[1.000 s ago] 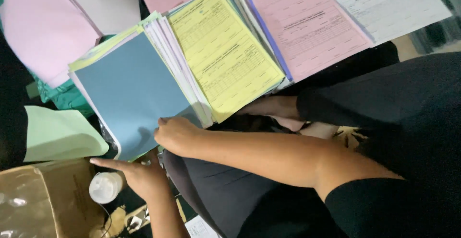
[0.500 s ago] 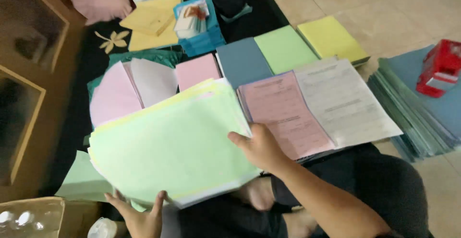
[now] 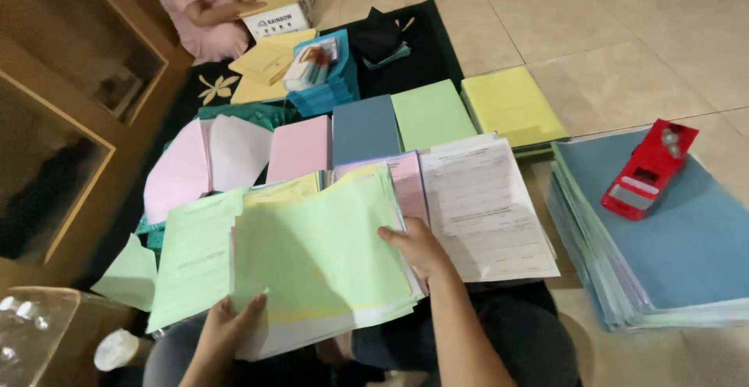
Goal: Manually collating multi-part paper forms by picking sheets from different colored stacks and stapling them into sets.
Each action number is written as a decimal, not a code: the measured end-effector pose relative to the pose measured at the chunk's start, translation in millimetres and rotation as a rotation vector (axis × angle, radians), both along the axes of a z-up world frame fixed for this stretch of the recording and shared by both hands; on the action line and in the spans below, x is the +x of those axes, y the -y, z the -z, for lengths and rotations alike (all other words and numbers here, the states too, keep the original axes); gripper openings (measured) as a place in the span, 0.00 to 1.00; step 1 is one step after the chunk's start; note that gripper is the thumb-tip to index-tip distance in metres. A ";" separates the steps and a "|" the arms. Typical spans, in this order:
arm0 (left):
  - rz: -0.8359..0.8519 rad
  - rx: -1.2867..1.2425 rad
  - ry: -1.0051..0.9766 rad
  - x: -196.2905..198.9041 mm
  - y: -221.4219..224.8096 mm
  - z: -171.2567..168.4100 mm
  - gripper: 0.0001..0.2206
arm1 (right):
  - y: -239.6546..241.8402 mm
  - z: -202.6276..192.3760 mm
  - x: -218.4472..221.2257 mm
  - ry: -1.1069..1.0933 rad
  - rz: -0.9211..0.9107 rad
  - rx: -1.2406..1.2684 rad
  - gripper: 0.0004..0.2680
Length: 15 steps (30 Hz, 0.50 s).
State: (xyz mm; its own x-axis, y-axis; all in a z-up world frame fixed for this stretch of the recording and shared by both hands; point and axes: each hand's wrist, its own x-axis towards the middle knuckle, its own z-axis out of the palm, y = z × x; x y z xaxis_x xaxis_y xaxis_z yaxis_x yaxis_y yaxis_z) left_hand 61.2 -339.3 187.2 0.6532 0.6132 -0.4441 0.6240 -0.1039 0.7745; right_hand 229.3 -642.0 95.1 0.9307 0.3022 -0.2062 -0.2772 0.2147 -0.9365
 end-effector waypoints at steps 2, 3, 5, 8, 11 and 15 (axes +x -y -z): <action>0.149 0.161 0.081 4.2 -3.4 7.4 0.20 | 4.1 6.4 8.8 0.003 -0.062 0.059 0.12; 0.132 0.166 0.091 9.9 9.9 -13.3 0.20 | 14.3 13.0 13.6 0.014 -0.079 0.062 0.12; 0.145 0.196 -0.073 20.0 31.0 -54.4 0.20 | 28.1 29.7 21.8 -0.184 0.056 0.194 0.16; 0.170 0.265 -0.049 30.9 35.4 -81.3 0.19 | 35.6 30.3 32.0 -0.210 0.068 0.275 0.15; 0.342 0.485 -0.009 38.7 6.0 -61.9 0.22 | 30.7 27.4 30.9 -0.178 0.179 0.242 0.11; 0.345 0.483 -0.021 51.6 12.4 -71.9 0.23 | 32.4 16.7 20.4 -0.124 0.201 0.186 0.10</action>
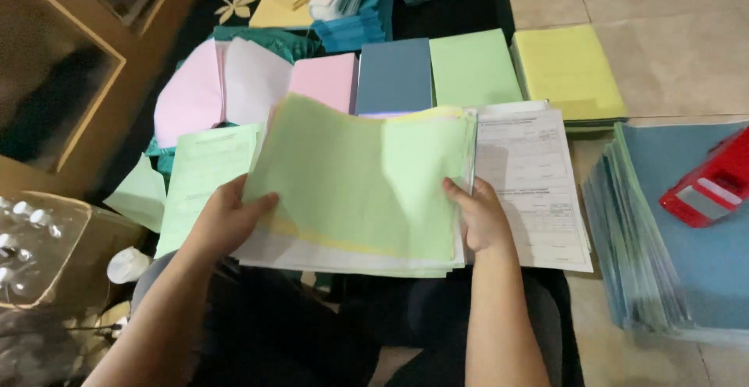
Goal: Manually collating multi-part paper forms by picking sheets from different colored stacks and stapling them into sets.
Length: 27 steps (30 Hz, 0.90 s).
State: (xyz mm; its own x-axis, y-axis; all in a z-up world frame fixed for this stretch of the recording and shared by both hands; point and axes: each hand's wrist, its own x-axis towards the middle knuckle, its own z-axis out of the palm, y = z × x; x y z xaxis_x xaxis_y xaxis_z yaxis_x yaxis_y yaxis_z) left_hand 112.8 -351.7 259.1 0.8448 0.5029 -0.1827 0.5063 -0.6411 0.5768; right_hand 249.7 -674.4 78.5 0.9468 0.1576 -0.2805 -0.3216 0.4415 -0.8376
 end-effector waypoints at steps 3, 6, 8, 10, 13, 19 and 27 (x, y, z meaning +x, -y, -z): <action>0.098 0.049 0.070 18.0 -2.7 2.8 0.22 | 1.4 6.4 3.7 0.054 0.062 -0.035 0.12; 0.082 0.016 0.105 58.9 -42.8 52.7 0.27 | -7.6 21.6 26.3 0.040 0.116 -0.075 0.14; 0.032 -0.287 -0.016 90.6 -80.5 122.5 0.33 | -14.6 50.0 41.3 -0.045 0.072 -0.056 0.14; 0.033 -0.447 -0.030 96.6 -94.5 183.7 0.33 | -24.9 50.3 40.3 -0.101 0.007 -0.195 0.20; 0.056 -0.631 -0.059 108.6 -87.9 192.2 0.34 | -30.7 36.6 36.7 -0.161 -0.081 -0.437 0.34; 0.043 -0.629 -0.045 103.9 -99.6 187.1 0.39 | -6.8 77.7 44.2 -0.211 0.009 -0.257 0.28; 0.390 -0.484 0.112 71.7 -91.8 148.3 0.30 | -18.4 63.9 35.3 -0.005 -0.057 -0.465 0.28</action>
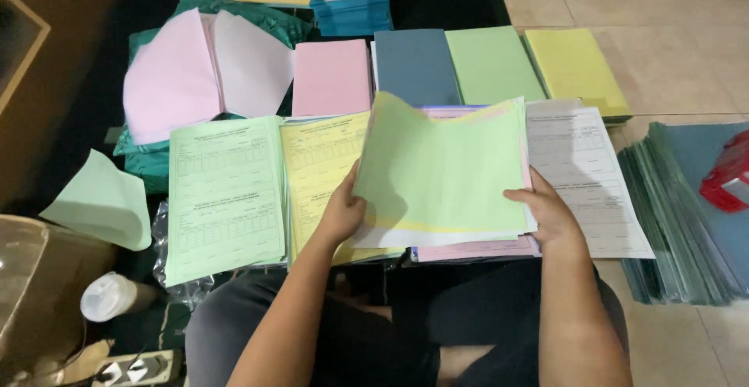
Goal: Manually collating multi-part paper forms by picking sheets from different colored stacks and stapling them into sets.
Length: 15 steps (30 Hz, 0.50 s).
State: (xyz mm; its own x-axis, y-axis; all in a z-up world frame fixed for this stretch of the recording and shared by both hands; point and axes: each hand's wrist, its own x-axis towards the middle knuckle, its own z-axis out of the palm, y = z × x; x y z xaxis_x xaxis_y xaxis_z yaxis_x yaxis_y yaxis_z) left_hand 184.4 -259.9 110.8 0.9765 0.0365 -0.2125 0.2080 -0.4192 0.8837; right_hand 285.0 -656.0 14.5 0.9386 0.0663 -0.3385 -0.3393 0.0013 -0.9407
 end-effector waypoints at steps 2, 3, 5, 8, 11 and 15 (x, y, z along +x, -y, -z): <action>-0.031 -0.265 0.069 9.0 -10.1 15.5 0.39 | 9.3 -1.0 -5.8 -0.011 -0.019 0.198 0.28; -0.031 -0.263 0.080 16.4 -15.4 32.8 0.39 | 9.6 7.4 -0.7 0.001 -0.021 0.200 0.28; -0.187 -0.390 -0.195 33.0 -24.6 65.7 0.40 | 11.4 24.7 10.5 -0.110 -0.032 0.066 0.25; -0.252 0.049 -0.143 52.0 -25.6 108.0 0.31 | 33.6 79.0 32.9 -0.083 0.024 -0.148 0.24; -0.221 0.105 -0.039 28.2 -0.3 49.5 0.22 | 0.8 6.8 -0.9 0.006 0.025 -0.144 0.20; -0.169 -0.298 0.024 25.7 -12.7 42.8 0.39 | 16.5 30.4 5.1 -0.026 -0.032 0.200 0.29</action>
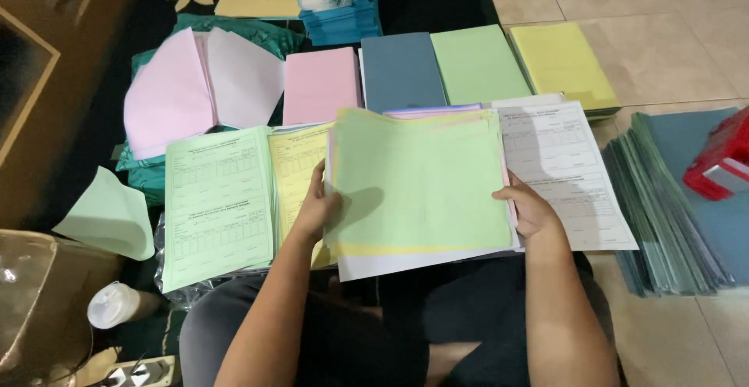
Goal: Manually collating multi-part paper forms by picking sheets from different colored stacks and stapling them into sets.
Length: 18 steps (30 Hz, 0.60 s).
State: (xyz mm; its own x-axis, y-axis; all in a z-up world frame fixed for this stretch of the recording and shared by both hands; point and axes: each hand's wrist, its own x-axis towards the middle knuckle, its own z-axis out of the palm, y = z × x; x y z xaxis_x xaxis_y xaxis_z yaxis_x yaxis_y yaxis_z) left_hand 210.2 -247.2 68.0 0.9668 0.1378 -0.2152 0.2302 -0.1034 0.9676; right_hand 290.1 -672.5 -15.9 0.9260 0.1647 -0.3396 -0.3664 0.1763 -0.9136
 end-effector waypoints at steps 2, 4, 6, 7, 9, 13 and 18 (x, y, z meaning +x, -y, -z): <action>-0.001 -0.264 -0.190 13.9 -22.0 43.4 0.43 | 5.9 24.4 11.1 -0.090 -0.045 0.036 0.24; 0.029 -0.115 -0.175 12.7 -12.9 40.9 0.39 | -1.0 24.8 13.6 -0.057 -0.032 -0.115 0.24; 0.061 0.037 -0.165 3.9 -2.0 23.1 0.35 | -18.6 -13.3 -4.8 -0.026 -0.018 -0.262 0.24; 0.035 0.108 -0.113 -2.4 5.2 6.1 0.33 | -31.3 -52.8 -23.0 0.103 -0.014 -0.404 0.24; 0.017 0.184 -0.062 -15.8 18.5 -22.9 0.31 | -45.3 -108.5 -52.8 0.230 -0.004 -0.540 0.24; -0.107 0.141 0.226 -35.7 33.4 -66.5 0.22 | -44.0 -155.0 -81.5 0.479 0.074 -0.418 0.18; -0.247 0.204 0.430 -46.2 39.8 -68.5 0.22 | -29.9 -122.2 -74.2 0.458 0.151 -0.269 0.18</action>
